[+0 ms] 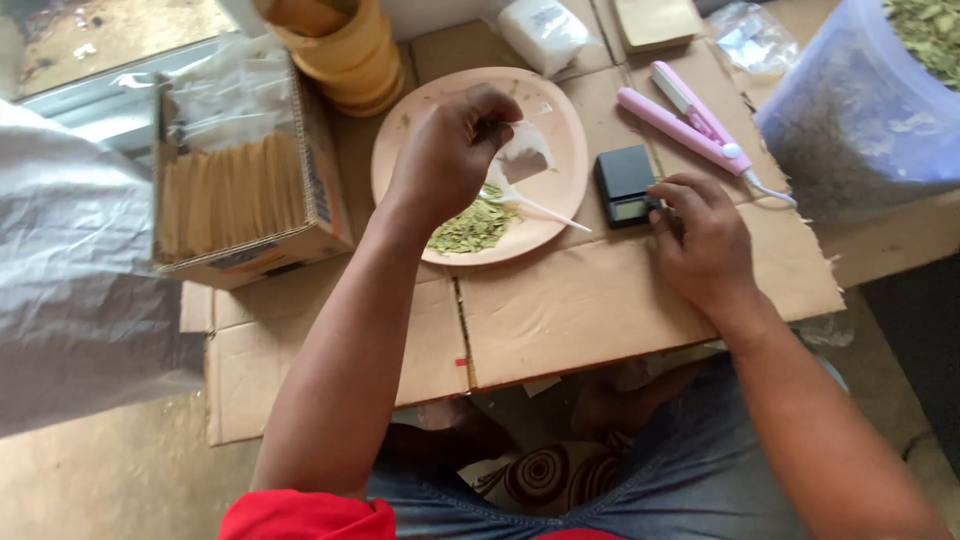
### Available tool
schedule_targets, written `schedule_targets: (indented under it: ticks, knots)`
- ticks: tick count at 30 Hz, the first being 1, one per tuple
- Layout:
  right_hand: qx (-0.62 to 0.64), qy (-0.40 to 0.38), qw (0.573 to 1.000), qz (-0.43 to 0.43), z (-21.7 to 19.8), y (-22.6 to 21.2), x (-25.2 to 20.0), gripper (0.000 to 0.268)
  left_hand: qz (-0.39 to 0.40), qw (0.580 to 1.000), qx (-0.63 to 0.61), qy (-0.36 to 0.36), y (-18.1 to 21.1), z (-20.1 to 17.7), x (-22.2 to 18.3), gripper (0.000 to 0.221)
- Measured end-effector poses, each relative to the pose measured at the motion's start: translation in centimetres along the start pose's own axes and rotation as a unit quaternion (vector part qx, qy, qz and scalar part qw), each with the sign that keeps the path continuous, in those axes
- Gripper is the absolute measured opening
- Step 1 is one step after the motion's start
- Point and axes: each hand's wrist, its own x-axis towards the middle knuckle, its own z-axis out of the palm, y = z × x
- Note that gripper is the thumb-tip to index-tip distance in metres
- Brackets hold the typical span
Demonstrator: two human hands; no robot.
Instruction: Filling small tea bags with loose leaves, weighing them on a digital scale, and sealing them with a heat sealer.
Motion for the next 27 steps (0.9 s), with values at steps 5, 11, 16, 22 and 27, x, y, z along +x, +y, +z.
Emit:
schedule_targets:
  ticks: [5, 11, 16, 22, 27]
  knots:
    - [-0.026, -0.003, 1.000, 0.011, 0.0, -0.2, -0.3, 0.025, 0.060, 0.998, 0.007, 0.006, 0.8, 2.6, 1.8, 0.014]
    - [-0.049, -0.008, 0.999, 0.004, -0.1, -0.5, -0.4, 0.023, 0.046, 0.998, -0.032, -0.019, 0.9, 5.0, 3.4, 0.015]
    - [-0.053, -0.002, 0.999, 0.010, 0.0, -0.4, -0.3, 0.021, 0.060, 0.997, -0.032, -0.031, 0.7, 5.9, 3.9, 0.016]
    - [-0.008, 0.007, 0.999, 0.039, -0.3, -0.7, -0.2, 0.036, 0.041, 0.997, -0.044, -0.048, 1.3, 6.4, 4.4, 0.016]
    - [0.022, 0.031, 0.997, 0.063, -0.2, -0.3, -0.3, 0.031, 0.059, 0.996, -0.049, -0.047, 1.3, 7.6, 5.1, 0.017]
